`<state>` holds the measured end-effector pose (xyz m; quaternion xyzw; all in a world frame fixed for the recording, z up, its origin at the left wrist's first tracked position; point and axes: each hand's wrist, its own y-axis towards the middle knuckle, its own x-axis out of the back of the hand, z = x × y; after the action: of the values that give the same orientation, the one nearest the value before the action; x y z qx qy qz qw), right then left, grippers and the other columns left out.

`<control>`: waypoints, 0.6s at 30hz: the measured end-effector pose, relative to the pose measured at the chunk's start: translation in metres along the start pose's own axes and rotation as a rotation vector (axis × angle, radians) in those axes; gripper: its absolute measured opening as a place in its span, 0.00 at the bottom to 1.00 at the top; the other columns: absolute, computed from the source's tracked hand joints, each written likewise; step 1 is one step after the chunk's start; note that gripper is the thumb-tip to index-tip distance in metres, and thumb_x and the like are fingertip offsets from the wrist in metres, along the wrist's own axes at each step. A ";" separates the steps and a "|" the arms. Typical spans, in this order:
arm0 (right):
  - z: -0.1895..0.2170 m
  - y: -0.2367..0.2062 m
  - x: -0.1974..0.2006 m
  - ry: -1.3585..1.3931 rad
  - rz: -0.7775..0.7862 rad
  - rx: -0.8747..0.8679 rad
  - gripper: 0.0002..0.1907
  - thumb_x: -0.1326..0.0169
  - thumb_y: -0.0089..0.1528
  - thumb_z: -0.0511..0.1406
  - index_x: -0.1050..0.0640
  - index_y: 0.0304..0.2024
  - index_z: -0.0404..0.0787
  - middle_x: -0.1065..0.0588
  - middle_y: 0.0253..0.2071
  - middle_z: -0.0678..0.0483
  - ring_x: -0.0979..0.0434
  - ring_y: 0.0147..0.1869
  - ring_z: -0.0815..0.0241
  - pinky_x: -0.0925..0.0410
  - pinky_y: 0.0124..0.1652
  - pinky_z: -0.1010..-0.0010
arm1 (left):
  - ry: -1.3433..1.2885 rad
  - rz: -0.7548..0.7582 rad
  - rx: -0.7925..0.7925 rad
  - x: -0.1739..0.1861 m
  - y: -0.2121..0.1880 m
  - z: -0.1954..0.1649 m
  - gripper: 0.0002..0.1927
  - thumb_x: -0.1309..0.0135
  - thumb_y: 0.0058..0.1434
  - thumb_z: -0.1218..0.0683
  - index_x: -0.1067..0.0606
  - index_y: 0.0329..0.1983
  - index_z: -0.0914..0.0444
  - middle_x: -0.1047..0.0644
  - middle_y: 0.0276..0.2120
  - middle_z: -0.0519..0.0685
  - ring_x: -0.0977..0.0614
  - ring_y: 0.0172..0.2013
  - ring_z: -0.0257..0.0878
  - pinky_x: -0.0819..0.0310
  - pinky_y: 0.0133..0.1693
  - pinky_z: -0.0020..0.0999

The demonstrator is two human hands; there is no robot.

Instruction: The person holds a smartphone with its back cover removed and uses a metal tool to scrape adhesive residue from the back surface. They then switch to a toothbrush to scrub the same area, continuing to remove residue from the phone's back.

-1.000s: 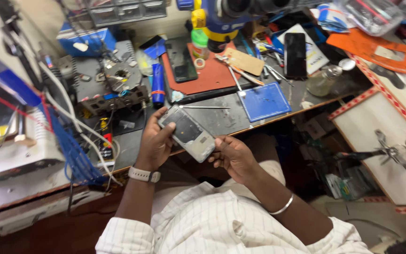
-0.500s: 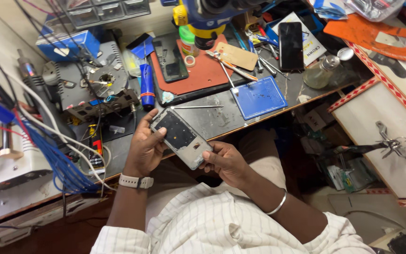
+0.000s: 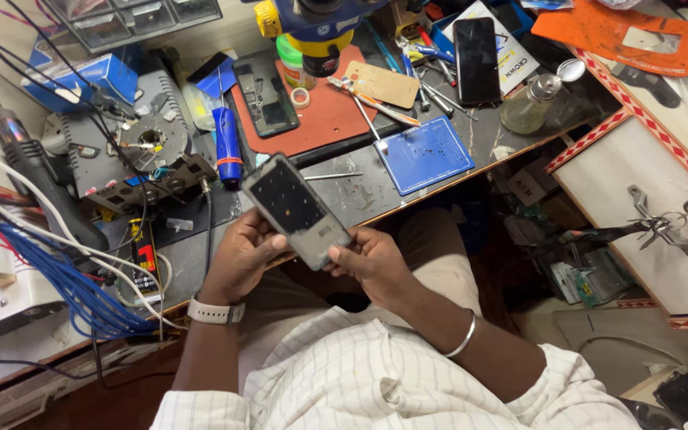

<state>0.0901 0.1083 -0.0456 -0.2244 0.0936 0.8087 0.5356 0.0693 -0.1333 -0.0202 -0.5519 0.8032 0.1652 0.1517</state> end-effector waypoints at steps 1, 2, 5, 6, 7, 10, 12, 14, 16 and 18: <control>0.001 0.003 -0.003 -0.039 -0.001 0.028 0.17 0.37 0.63 0.36 0.22 0.49 0.30 0.19 0.39 0.50 0.18 0.41 0.65 0.25 0.42 0.75 | 0.019 0.020 0.049 0.000 0.000 0.000 0.29 0.37 0.60 0.55 0.31 0.61 0.69 0.21 0.50 0.52 0.18 0.50 0.39 0.18 0.53 0.36; 0.003 0.007 -0.006 -0.078 -0.001 0.058 0.17 0.37 0.64 0.36 0.22 0.48 0.29 0.19 0.39 0.50 0.18 0.41 0.65 0.25 0.42 0.75 | 0.040 0.041 0.097 0.000 0.000 -0.001 0.27 0.37 0.59 0.55 0.29 0.59 0.69 0.20 0.48 0.52 0.17 0.48 0.38 0.18 0.51 0.35; 0.008 0.021 -0.018 -0.038 0.020 0.078 0.16 0.38 0.64 0.34 0.22 0.50 0.29 0.20 0.40 0.51 0.20 0.40 0.65 0.27 0.41 0.75 | 0.118 0.041 0.120 -0.001 0.000 0.000 0.23 0.38 0.61 0.57 0.30 0.56 0.70 0.19 0.44 0.51 0.16 0.41 0.36 0.18 0.44 0.32; 0.010 0.026 -0.020 -0.092 0.027 0.078 0.16 0.38 0.64 0.34 0.22 0.49 0.29 0.20 0.39 0.50 0.20 0.40 0.65 0.26 0.41 0.75 | 0.126 0.011 0.100 0.000 0.000 0.001 0.21 0.39 0.62 0.57 0.30 0.56 0.70 0.19 0.42 0.52 0.16 0.39 0.36 0.18 0.42 0.32; 0.013 0.032 -0.021 -0.148 0.036 0.077 0.15 0.38 0.64 0.34 0.22 0.49 0.28 0.20 0.38 0.50 0.20 0.39 0.65 0.26 0.41 0.74 | 0.133 -0.022 0.077 0.000 -0.001 0.003 0.20 0.39 0.63 0.58 0.30 0.55 0.70 0.19 0.41 0.52 0.16 0.38 0.36 0.18 0.40 0.31; 0.019 0.051 -0.019 -0.283 0.051 0.107 0.15 0.40 0.64 0.34 0.22 0.49 0.30 0.20 0.40 0.53 0.19 0.42 0.67 0.25 0.44 0.75 | 0.205 -0.104 0.014 0.000 -0.002 0.008 0.20 0.40 0.64 0.57 0.30 0.55 0.69 0.20 0.39 0.51 0.17 0.34 0.34 0.19 0.36 0.29; 0.022 0.064 -0.010 -0.335 0.073 0.117 0.14 0.40 0.63 0.34 0.22 0.48 0.31 0.19 0.41 0.54 0.19 0.44 0.69 0.24 0.46 0.75 | 0.238 -0.143 -0.015 0.000 -0.002 0.012 0.20 0.40 0.63 0.57 0.31 0.55 0.68 0.20 0.39 0.49 0.18 0.33 0.32 0.20 0.35 0.27; 0.024 0.075 0.001 -0.361 0.109 0.095 0.13 0.40 0.64 0.34 0.22 0.47 0.30 0.19 0.40 0.55 0.20 0.42 0.69 0.25 0.44 0.75 | 0.233 -0.178 -0.029 -0.001 -0.001 0.015 0.20 0.41 0.63 0.56 0.31 0.55 0.67 0.20 0.40 0.47 0.18 0.32 0.30 0.20 0.34 0.26; 0.023 0.085 0.011 -0.399 0.122 0.065 0.13 0.39 0.65 0.33 0.22 0.48 0.30 0.21 0.38 0.55 0.25 0.39 0.70 0.29 0.40 0.76 | 0.301 -0.213 -0.037 -0.003 0.001 0.015 0.18 0.41 0.63 0.56 0.29 0.54 0.68 0.20 0.38 0.48 0.18 0.31 0.31 0.22 0.33 0.26; 0.022 0.091 0.018 -0.431 0.124 0.048 0.12 0.39 0.65 0.33 0.21 0.47 0.30 0.22 0.36 0.56 0.27 0.36 0.71 0.31 0.37 0.77 | 0.378 -0.251 -0.043 -0.006 0.004 0.014 0.18 0.40 0.63 0.56 0.28 0.52 0.69 0.19 0.35 0.48 0.18 0.30 0.31 0.22 0.31 0.26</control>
<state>-0.0041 0.0946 -0.0428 -0.0272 0.0099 0.8669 0.4977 0.0687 -0.1215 -0.0298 -0.6717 0.7387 0.0557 0.0059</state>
